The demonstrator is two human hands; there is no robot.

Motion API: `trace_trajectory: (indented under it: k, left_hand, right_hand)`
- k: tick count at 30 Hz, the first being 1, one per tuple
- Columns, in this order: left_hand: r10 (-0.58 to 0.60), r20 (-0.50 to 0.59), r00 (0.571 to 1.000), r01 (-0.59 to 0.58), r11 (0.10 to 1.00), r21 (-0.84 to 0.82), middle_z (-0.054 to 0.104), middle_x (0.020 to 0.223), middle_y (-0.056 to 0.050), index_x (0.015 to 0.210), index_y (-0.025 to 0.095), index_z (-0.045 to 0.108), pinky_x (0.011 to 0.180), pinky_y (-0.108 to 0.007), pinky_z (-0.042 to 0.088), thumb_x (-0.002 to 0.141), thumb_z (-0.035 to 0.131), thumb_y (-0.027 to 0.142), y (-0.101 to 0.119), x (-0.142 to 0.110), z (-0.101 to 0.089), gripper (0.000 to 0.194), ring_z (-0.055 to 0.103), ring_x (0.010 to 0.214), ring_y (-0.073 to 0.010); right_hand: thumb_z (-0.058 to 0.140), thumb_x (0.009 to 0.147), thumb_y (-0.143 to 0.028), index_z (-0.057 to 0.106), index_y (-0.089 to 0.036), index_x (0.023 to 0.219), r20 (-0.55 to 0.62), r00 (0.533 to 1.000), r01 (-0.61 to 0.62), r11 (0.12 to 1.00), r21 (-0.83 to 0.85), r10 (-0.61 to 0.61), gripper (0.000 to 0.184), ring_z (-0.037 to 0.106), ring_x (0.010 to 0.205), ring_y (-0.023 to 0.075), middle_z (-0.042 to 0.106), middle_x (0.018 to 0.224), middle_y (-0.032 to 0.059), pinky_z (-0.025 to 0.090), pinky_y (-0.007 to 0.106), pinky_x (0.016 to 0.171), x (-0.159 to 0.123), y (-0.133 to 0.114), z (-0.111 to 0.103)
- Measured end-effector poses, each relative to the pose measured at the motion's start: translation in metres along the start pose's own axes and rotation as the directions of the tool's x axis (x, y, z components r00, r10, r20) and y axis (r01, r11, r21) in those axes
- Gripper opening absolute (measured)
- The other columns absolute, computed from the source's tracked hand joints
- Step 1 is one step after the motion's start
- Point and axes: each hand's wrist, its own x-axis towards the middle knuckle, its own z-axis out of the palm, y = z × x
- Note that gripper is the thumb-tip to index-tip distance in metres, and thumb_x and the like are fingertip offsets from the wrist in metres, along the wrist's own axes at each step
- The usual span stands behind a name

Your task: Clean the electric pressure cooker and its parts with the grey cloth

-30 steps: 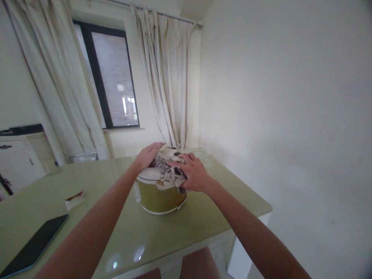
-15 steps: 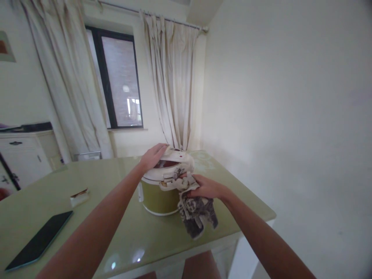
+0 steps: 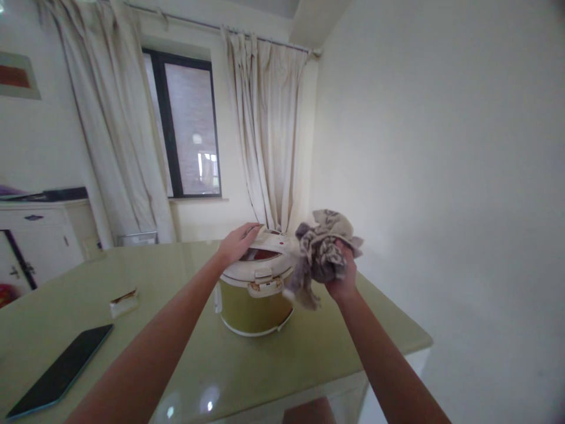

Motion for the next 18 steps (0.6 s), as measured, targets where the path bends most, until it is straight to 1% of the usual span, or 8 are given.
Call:
trace_trajectory:
  k: [2,4,6,9,11,13,16,18]
  left_hand:
    - [-0.007,-0.001,1.000,0.007,1.000,0.007,0.067,0.149,-0.005,0.141,0.024,0.065,0.121,-0.041,0.040,0.103,0.032,0.060,0.000,0.000,0.000,0.062,0.059,0.138,-0.0272]
    - [-0.024,0.004,1.000,0.024,1.000,0.012,0.068,0.147,-0.006,0.139,0.024,0.065,0.119,-0.042,0.042,0.104,0.028,0.057,-0.002,0.000,-0.001,0.061,0.060,0.136,-0.0275]
    - [-0.022,0.012,1.000,0.022,0.999,0.023,0.070,0.143,-0.007,0.138,0.023,0.066,0.117,-0.044,0.044,0.106,0.021,0.047,-0.006,0.001,-0.002,0.060,0.062,0.133,-0.0273]
    - [0.057,0.017,0.998,-0.058,0.996,0.061,0.070,0.143,-0.011,0.141,0.018,0.063,0.118,-0.043,0.044,0.101,0.026,0.033,-0.014,0.003,-0.002,0.057,0.062,0.134,-0.0269]
    - [0.118,0.026,0.993,-0.119,0.989,0.089,0.067,0.146,-0.012,0.146,0.016,0.059,0.120,-0.042,0.042,0.096,0.036,0.032,-0.017,0.004,-0.003,0.056,0.060,0.137,-0.0272]
    - [0.116,0.029,0.993,-0.118,0.990,0.083,0.067,0.148,-0.011,0.148,0.017,0.057,0.121,-0.041,0.042,0.096,0.039,0.034,-0.016,0.004,-0.003,0.057,0.060,0.137,-0.0266]
    - [0.019,0.012,1.000,-0.020,0.999,0.025,0.068,0.147,-0.006,0.146,0.022,0.061,0.120,-0.041,0.043,0.103,0.026,0.038,-0.012,0.004,-0.002,0.057,0.061,0.136,-0.0245]
    - [-0.024,0.003,1.000,0.023,1.000,0.010,0.068,0.147,-0.004,0.145,0.024,0.063,0.120,-0.041,0.042,0.105,0.021,0.040,-0.009,0.004,-0.001,0.060,0.061,0.137,-0.0245]
  right_hand:
    - [0.077,0.081,-0.060,0.072,-0.022,0.105,0.095,0.977,0.201,0.972,-0.118,-0.191,0.046,0.070,0.095,0.0239,0.075,0.105,0.0046,0.056,0.042,0.095,0.015,-0.013,0.030]
    - [0.081,0.079,-0.057,0.071,-0.022,0.118,0.416,0.870,0.434,0.811,-0.393,-0.264,0.054,0.065,0.116,0.0273,0.070,0.127,0.0096,0.051,0.045,0.106,0.024,-0.018,0.057]
    - [0.084,0.076,-0.059,0.071,-0.022,0.122,0.695,0.711,0.652,0.472,-0.594,-0.109,0.060,0.058,0.128,0.0323,0.062,0.141,0.0131,0.044,0.052,0.113,0.022,-0.014,0.077]
    - [0.081,0.076,-0.069,0.072,-0.023,0.123,0.815,0.559,0.821,0.032,-0.569,0.156,0.066,0.051,0.135,0.0378,0.060,0.143,0.0154,0.034,0.062,0.116,0.009,-0.002,0.097]
    - [0.074,0.079,-0.076,0.071,-0.023,0.124,0.845,0.489,0.871,-0.057,-0.489,0.216,0.070,0.051,0.134,0.0375,0.062,0.140,0.0159,0.034,0.061,0.114,0.002,0.002,0.103]
    - [0.073,0.079,-0.080,0.071,-0.023,0.122,0.871,0.426,0.902,-0.044,-0.429,0.246,0.071,0.053,0.130,0.0354,0.064,0.136,0.0142,0.040,0.055,0.110,0.003,0.000,0.101]
    - [0.082,0.076,-0.068,0.072,-0.026,0.115,0.861,0.443,0.888,0.015,-0.460,0.249,0.058,0.056,0.123,0.0303,0.065,0.133,0.0084,0.048,0.043,0.100,0.014,-0.005,0.086]
    - [0.084,0.078,-0.054,0.071,-0.027,0.112,0.798,0.580,0.807,0.024,-0.591,0.161,0.046,0.057,0.119,0.0280,0.064,0.132,0.0073,0.051,0.038,0.095,0.017,-0.002,0.068]
